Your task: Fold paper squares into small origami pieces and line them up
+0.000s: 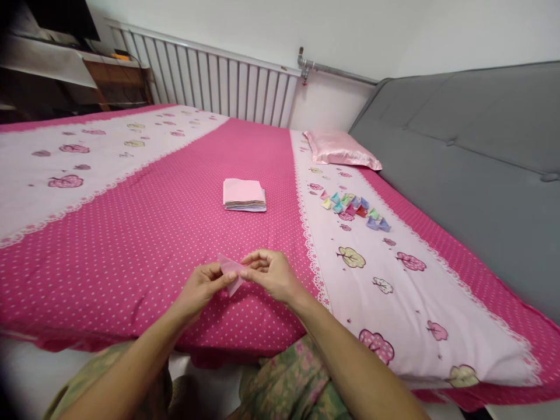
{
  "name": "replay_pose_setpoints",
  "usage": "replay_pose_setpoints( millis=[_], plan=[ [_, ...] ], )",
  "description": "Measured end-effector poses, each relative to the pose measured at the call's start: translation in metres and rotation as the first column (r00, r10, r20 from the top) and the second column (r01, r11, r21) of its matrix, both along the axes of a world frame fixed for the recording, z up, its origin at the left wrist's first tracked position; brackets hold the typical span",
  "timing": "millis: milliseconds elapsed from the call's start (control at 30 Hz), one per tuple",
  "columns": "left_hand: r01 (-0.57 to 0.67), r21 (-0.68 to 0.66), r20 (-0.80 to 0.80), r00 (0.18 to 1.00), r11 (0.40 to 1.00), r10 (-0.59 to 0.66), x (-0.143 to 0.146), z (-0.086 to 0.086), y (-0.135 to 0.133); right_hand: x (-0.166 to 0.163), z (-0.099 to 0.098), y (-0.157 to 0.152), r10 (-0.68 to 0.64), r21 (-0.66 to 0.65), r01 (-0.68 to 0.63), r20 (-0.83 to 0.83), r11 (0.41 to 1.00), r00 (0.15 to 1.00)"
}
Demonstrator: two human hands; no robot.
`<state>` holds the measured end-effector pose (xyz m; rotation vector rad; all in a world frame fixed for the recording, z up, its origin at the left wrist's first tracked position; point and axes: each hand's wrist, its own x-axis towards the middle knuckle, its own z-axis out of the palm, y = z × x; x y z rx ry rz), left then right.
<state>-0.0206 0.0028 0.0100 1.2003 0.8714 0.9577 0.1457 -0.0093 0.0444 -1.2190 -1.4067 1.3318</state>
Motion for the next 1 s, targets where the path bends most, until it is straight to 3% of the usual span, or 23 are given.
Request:
replay_pose_setpoints(
  millis=[233, 400, 833, 1000],
  plan=[
    [0.028, -0.008, -0.029, 0.999, 1.000, -0.028, -0.0007, 0.0006, 0.0009, -0.0003, -0.0035, 0.0001, -0.008, 0.006, 0.008, 0.025, 1.000, 1.000],
    [-0.074, 0.035, -0.049, 0.996, 0.997, 0.076, -0.0024, 0.0008, 0.0010, 0.0023, -0.0025, -0.0007, 0.010, -0.051, -0.005, 0.090, 0.999, 0.996],
    [-0.079, -0.117, 0.112, 0.989, 0.990, 0.092, 0.0008, 0.0023, -0.0020, 0.0006, -0.0016, -0.0024, -0.008, -0.133, 0.010, 0.017, 0.991, 1.000],
    [-0.018, -0.138, 0.159, 0.987, 0.990, 0.040, 0.0006, 0.0075, -0.0021, 0.0033, 0.0003, 0.0009, -0.095, -0.192, 0.082, -0.060, 0.978, 0.994]
  ],
)
